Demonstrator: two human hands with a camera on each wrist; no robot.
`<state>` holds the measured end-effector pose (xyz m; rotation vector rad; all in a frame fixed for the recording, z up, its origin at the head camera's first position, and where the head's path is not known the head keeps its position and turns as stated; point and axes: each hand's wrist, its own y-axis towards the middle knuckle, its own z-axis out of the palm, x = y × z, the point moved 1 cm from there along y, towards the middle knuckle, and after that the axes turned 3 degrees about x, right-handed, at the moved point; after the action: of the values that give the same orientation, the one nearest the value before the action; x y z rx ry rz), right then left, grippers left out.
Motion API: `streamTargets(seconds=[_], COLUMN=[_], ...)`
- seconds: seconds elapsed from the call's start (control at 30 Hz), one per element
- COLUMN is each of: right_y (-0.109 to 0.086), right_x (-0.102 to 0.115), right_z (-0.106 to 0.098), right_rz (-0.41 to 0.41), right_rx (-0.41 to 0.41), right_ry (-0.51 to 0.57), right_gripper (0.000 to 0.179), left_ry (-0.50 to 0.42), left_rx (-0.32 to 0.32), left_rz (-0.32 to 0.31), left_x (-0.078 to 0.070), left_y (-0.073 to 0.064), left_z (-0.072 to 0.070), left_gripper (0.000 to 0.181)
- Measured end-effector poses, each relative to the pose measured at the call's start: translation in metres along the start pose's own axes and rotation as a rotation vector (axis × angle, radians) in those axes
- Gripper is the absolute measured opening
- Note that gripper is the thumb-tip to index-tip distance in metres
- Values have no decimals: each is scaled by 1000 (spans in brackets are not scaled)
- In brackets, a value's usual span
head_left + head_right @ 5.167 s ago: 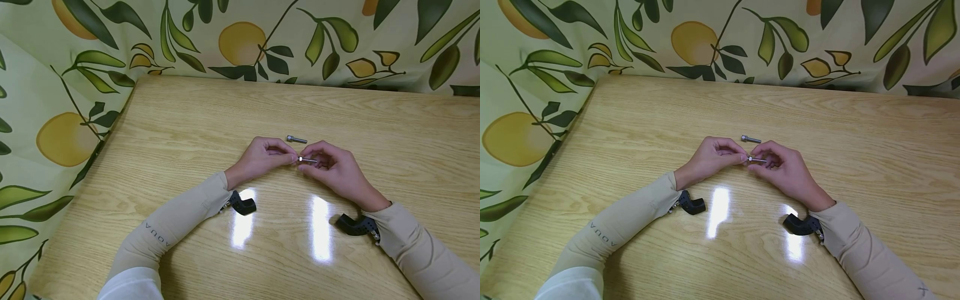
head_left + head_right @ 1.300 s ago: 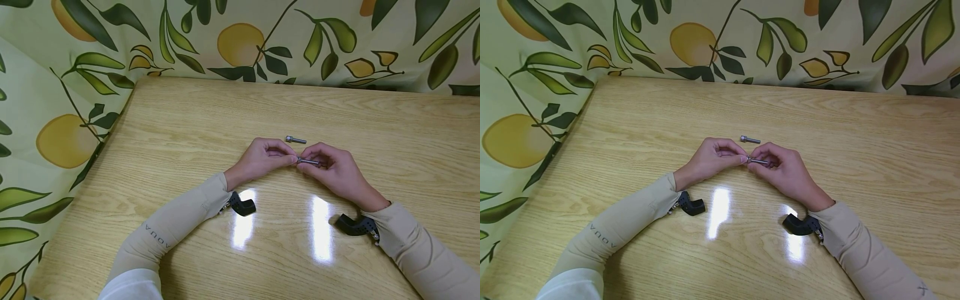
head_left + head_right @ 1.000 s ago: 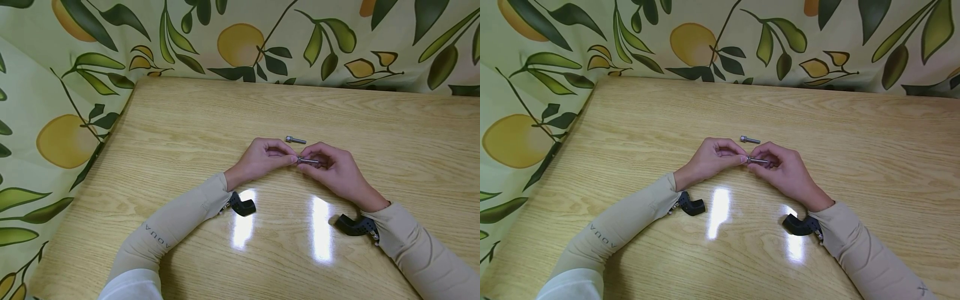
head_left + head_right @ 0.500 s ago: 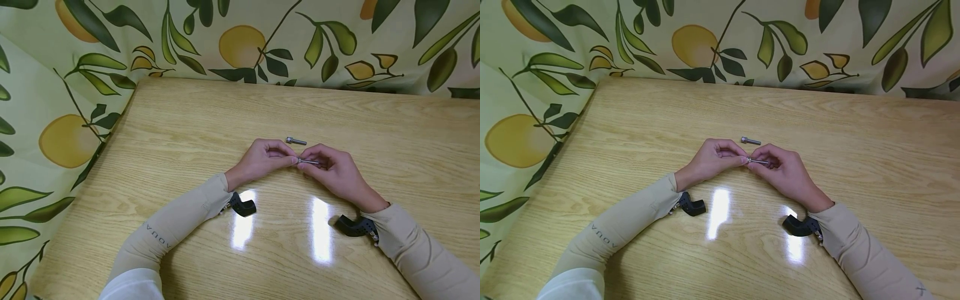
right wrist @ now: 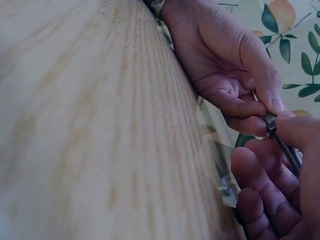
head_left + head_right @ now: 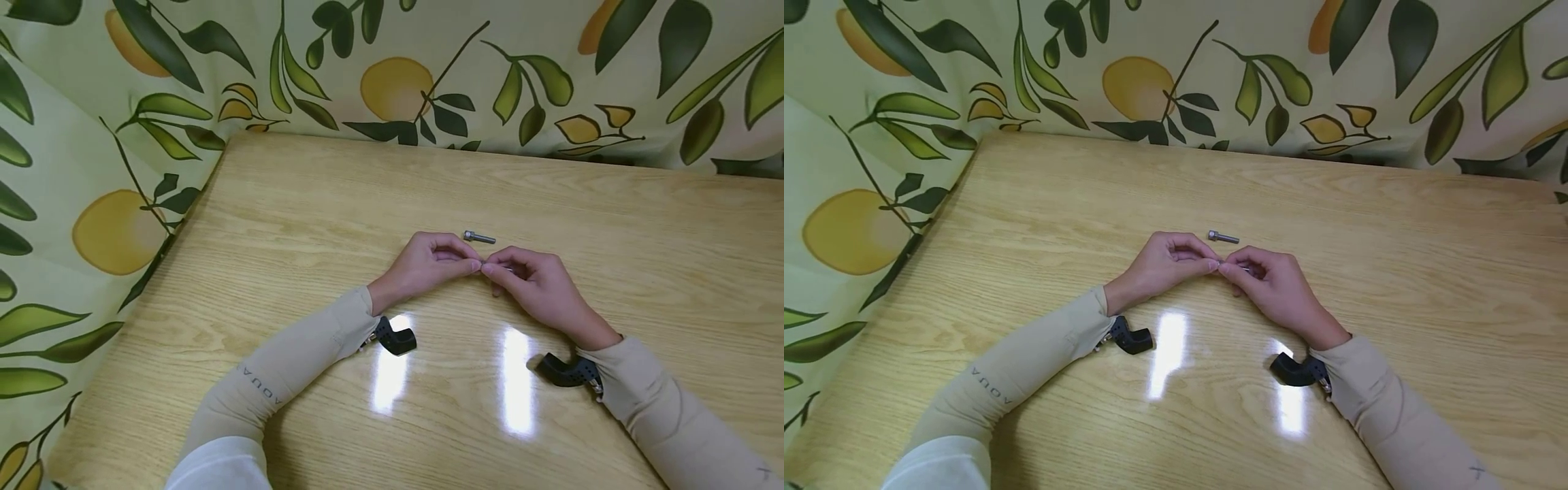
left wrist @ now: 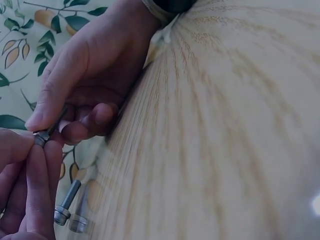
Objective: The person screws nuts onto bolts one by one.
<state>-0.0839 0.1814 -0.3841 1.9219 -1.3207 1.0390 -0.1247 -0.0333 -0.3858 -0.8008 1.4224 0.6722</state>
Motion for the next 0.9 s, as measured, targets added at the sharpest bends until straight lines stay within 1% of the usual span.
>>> streamTargets(seconds=[0.17, 0.37, 0.53, 0.63, 0.73, 0.83, 0.9], right_y=[0, -2, -3, -3, -2, 0, 1], right_x=[-1, 0, -3, -4, -4, -2, -1], right_z=[1, -1, -3, -3, -3, -3, -3], right_rz=[-7, -1, -4, -9, -4, 1, 0], right_rx=[-27, -80, -106, -108, -107, -95, -89], right_ry=[23, 110, 166, 163, 150, 116, 74], right_gripper=[14, 15, 14, 13, 12, 12, 13], left_ry=[-5, 17, 1, 8, 41, 81, 104], left_rx=[-23, -43, -65, -83, -91, -95, -92], left_rz=[-3, -11, -6, -3, -10, -22, -28], left_x=[1, -2, -2, -1, -1, -1, -2], left_y=[-2, -2, -1, -1, 0, 1, 1], left_z=[0, 1, -1, -3, -5, -6, -6], left_gripper=[15, 13, 14, 14, 14, 15, 15])
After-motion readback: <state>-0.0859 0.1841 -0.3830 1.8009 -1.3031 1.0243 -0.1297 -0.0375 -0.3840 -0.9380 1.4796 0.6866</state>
